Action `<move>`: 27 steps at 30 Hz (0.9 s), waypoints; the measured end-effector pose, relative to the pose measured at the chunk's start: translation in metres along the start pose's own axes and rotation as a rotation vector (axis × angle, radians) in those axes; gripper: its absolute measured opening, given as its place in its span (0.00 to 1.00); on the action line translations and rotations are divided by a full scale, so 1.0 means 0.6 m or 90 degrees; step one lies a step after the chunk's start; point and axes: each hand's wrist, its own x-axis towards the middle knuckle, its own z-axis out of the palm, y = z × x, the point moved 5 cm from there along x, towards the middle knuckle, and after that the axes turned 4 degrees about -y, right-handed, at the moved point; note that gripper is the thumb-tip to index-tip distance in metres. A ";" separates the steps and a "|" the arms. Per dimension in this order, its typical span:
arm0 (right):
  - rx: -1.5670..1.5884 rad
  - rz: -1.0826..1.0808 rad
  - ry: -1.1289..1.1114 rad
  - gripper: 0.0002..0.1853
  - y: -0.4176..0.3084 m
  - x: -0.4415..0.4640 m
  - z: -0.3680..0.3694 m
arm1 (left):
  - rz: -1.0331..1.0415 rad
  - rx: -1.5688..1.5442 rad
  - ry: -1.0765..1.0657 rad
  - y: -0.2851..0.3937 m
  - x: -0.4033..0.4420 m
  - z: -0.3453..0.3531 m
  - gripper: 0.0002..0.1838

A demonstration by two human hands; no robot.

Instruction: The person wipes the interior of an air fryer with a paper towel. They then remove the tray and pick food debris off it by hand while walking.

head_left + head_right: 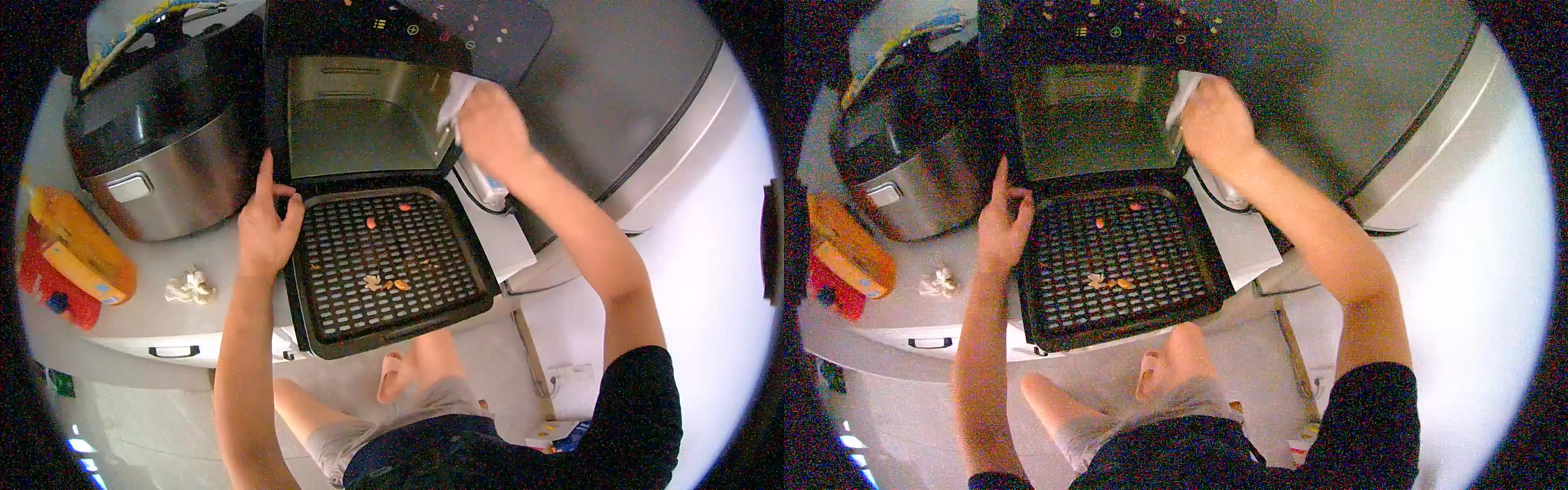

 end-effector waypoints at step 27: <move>0.196 0.069 0.128 0.09 0.036 -0.046 -0.016 | 0.030 0.023 0.026 -0.005 -0.001 0.006 0.35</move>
